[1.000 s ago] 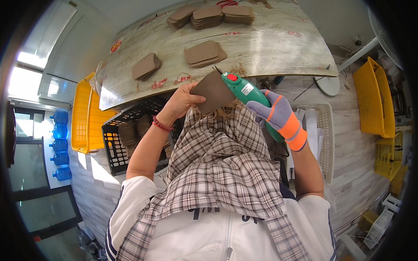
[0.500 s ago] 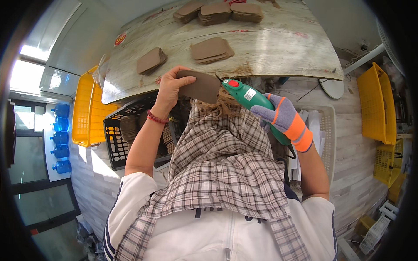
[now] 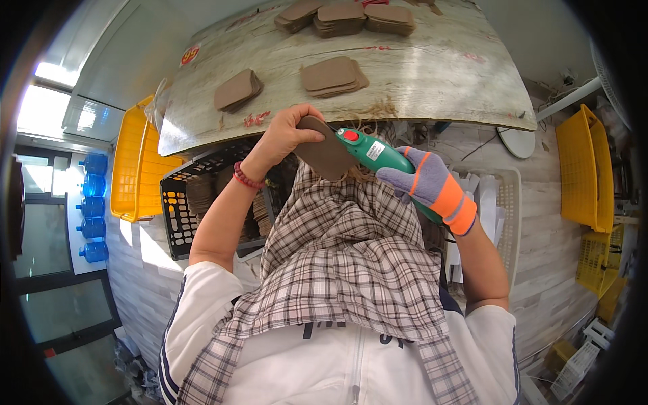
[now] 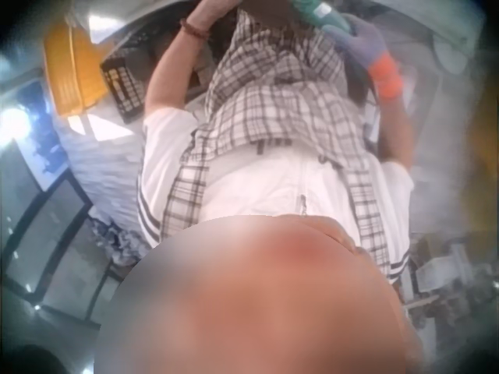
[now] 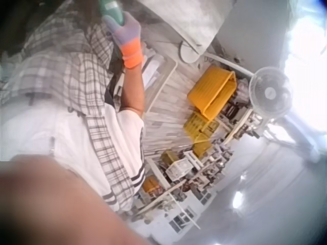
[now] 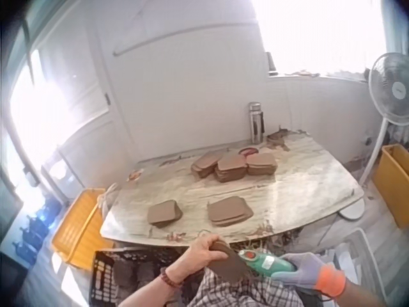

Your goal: The person uses a rotary cutting tool to trim the edges of brown shoe insoles one at a time. They pick each insole from a black crate, trim its perimeter, and place the finished piece on the table, repeating the process throughout the clip.

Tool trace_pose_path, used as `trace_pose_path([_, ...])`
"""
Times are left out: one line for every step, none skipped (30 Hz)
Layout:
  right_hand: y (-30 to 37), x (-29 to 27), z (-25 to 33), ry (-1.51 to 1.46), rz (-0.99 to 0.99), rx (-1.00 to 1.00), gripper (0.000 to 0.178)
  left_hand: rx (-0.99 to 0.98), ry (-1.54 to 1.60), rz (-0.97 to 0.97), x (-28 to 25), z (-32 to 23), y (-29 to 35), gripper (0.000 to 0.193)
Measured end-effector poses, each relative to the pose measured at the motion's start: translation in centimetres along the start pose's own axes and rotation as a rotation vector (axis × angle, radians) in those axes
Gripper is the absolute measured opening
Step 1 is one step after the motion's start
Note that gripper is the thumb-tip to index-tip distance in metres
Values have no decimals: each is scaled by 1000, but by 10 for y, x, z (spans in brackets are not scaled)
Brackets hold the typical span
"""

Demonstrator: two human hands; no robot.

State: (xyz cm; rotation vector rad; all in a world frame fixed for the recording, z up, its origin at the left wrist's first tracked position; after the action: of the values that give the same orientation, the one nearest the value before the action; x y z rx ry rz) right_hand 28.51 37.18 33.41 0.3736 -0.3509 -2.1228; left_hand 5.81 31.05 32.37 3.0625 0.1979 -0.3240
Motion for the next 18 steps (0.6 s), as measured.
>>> trace_pose_path([-1,1,0,8,3,11,39,-10,-23,9,0,0,-1,26])
trace_pose_path([-2,2,1,13,6,22,38,-23,-48,20,0,0,-1,29])
trace_pose_path([-3,2,1,18,9,33,38,-28,-13,42,1,-1,0,32])
trace_pose_path([-4,4,3,11,10,28,39,-33,22,63,2,-4,1,35])
trace_pose_path([-6,7,5,6,9,21,39,-35,57,84,3,-5,1,38])
trace_pose_path([-7,8,7,1,9,14,39,-38,65,89,3,-5,1,42])
trace_pose_path([-9,10,6,13,25,18,39,-41,74,93,5,-4,2,46])
trace_pose_path([-14,12,4,26,42,20,38,-44,81,96,6,-5,1,50])
trace_pose_path([-17,15,3,39,58,22,38,-49,122,100,8,-4,1,51])
trace_pose_path([-21,16,4,17,36,0,37,-55,162,105,11,-1,0,52])
trace_pose_path([-24,21,4,-8,18,-24,37,-63,199,107,11,4,0,53])
trace_pose_path([-26,23,6,-33,-1,-48,37,-41,179,5,-3,8,0,51])
trace_pose_path([-26,21,5,-34,-16,-23,36,-18,159,-94,-25,15,-1,49])
trace_pose_path([-26,16,2,-55,-42,-13,37,9,138,-196,-53,22,-2,46])
trace_pose_path([-24,10,-5,-78,-64,-3,37,37,141,-365,-96,36,-2,43])
trace_pose_path([-22,3,-12,-99,-85,9,38,64,145,-534,-145,51,1,40])
trace_pose_path([-20,-3,-18,-115,-106,50,37,28,289,-579,-186,68,3,38])
trace_pose_path([-19,-8,-22,-107,-110,42,37,-7,433,-622,-220,79,7,36])
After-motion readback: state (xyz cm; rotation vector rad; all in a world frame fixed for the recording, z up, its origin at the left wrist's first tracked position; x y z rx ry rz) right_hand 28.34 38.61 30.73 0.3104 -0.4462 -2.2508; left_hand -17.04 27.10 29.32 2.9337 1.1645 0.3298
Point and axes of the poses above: each hand's wrist, its own y-axis away from the middle knuckle, its own x-axis out of the palm, z = x × y, the point moved 7 cm from there along -y, towards the middle knuckle, and after that the axes turned 3 degrees about x, right-handed, at the moved point
